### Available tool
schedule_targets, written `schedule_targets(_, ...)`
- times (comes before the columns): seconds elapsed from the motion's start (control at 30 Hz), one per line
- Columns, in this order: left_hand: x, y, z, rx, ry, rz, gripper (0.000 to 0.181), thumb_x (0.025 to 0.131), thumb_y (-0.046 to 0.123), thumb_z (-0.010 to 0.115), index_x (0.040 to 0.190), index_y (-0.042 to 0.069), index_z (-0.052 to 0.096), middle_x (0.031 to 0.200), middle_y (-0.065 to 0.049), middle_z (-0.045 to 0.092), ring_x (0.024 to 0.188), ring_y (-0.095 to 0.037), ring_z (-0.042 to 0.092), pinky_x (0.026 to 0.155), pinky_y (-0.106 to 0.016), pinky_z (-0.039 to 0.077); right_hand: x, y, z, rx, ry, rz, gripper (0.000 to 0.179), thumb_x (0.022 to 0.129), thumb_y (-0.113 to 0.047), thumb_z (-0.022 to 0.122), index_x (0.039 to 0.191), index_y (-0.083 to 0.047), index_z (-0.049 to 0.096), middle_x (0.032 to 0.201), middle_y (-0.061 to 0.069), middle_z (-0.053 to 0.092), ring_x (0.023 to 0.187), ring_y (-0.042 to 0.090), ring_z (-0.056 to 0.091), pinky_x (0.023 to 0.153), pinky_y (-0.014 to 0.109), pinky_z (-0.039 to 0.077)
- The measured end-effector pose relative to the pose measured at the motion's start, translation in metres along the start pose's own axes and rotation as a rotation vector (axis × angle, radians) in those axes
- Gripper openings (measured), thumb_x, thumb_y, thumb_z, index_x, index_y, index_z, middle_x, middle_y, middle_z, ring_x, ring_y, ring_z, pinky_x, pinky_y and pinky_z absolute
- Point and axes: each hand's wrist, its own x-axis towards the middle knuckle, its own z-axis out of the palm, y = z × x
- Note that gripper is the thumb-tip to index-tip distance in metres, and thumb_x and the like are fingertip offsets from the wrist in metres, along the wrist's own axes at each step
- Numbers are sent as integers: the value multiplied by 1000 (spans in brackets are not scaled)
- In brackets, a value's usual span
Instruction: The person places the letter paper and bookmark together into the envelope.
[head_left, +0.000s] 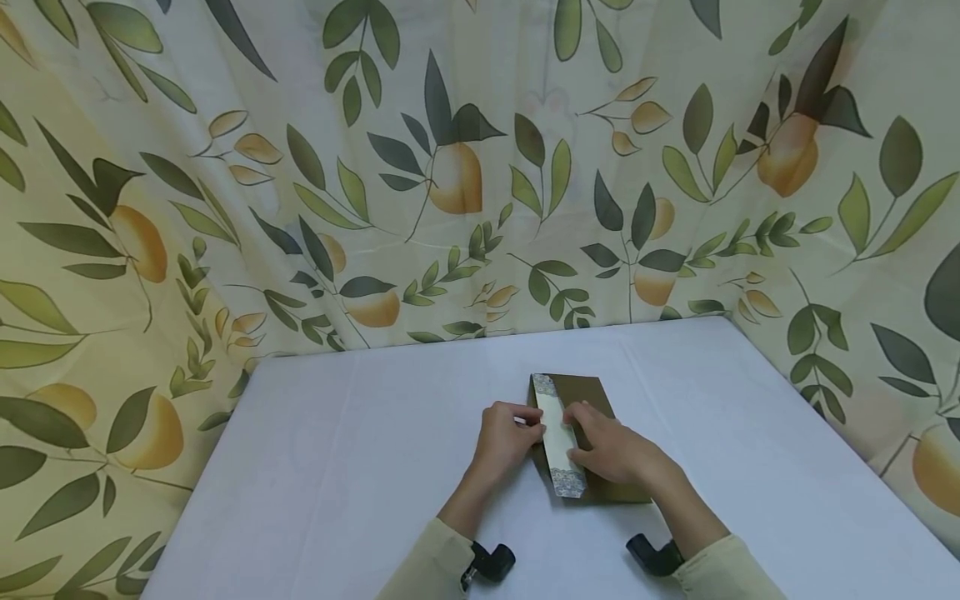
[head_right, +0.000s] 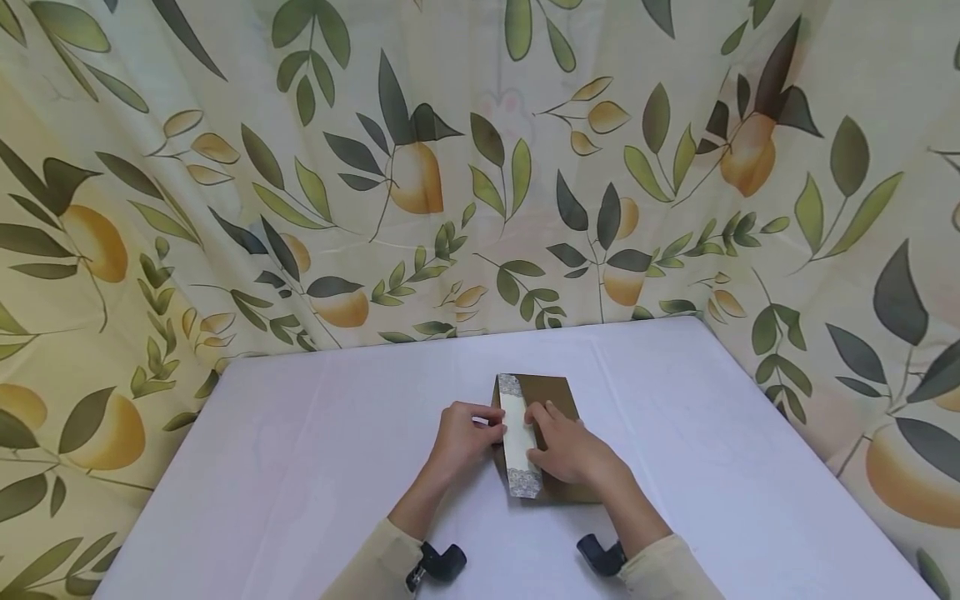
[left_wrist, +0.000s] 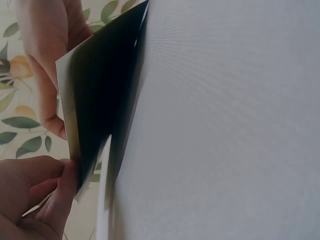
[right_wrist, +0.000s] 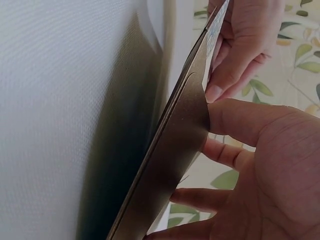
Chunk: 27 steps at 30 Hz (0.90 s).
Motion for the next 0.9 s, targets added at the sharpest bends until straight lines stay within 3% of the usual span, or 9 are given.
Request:
schedule_targets(0.27, -1, 1, 3, -52, -38, -26, 14, 86, -3, 79, 100, -4, 80, 83, 2, 74, 67, -4, 64, 59, -20, 52, -2, 2, -1, 13, -8, -10, 41, 95, -15, 75, 127, -11, 49, 155, 27, 41, 145, 51, 32, 105, 66, 39)
schedule_targets(0.47, 1, -4, 5, -61, -47, -38, 14, 85, -3, 79, 99, -2, 81, 83, 2, 75, 68, -3, 64, 61, -19, 53, 0, 3, -1, 15, -13, -16, 42, 96, -17, 74, 128, -12, 49, 157, 28, 38, 142, 50, 37, 104, 67, 39)
schedule_targets(0.77, 0, -6, 7, -105, -139, -72, 18, 90, -4, 73, 107, -7, 77, 89, -6, 76, 72, -7, 70, 65, -22, 56, -1, 1, -2, 28, -25, -16, 42, 95, -16, 74, 129, -12, 49, 156, 27, 40, 135, 48, 47, 102, 67, 42)
schedule_targets(0.9, 0, -5, 8, -111, -162, -80, 23, 91, 0, 73, 113, -6, 76, 99, -7, 77, 82, -7, 70, 71, -23, 56, -1, 2, -3, 34, -27, -38, 41, 96, -15, 73, 130, -11, 49, 153, 25, 43, 133, 45, 49, 103, 65, 42)
